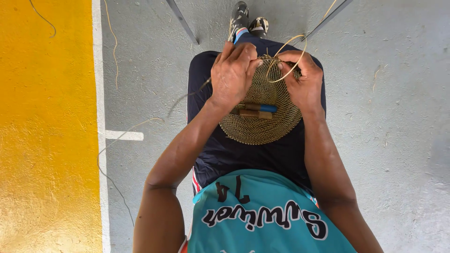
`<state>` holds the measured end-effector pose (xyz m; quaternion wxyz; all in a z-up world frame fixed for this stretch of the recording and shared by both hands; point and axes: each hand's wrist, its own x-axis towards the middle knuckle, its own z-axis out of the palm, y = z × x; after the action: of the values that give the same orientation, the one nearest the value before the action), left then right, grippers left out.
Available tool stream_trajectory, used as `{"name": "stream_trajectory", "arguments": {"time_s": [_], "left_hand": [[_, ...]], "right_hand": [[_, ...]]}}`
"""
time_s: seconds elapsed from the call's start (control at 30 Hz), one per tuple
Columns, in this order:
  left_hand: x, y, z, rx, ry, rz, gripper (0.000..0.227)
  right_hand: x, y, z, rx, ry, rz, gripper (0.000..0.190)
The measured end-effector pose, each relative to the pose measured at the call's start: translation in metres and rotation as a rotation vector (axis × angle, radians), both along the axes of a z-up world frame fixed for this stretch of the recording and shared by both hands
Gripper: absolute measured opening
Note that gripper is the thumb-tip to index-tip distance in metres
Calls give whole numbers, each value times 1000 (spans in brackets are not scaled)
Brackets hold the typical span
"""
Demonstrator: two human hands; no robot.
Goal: The recorder is weaving a circular base or mat using thin fiber strips and a small blue weaving tool.
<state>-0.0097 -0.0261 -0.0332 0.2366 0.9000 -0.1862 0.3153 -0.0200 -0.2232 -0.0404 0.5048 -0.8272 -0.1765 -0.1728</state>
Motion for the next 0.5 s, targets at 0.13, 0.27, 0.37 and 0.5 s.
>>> {"name": "stream_trajectory", "arguments": {"time_s": [0.13,0.27,0.37,0.5], "left_hand": [[5,0,-5,-248,256,-98,20],[10,-1,-5,-226,294,-101,11],[11,-2,-5,-247,373,-72,12],[12,-4,-6,-215,306,-61,14]], "right_hand": [[5,-7,-11,48,92,4,13],[11,-10,-12,56,175,33,11],[18,-8,-11,51,156,47,10],[14,-3,-9,38,75,55,13]]}}
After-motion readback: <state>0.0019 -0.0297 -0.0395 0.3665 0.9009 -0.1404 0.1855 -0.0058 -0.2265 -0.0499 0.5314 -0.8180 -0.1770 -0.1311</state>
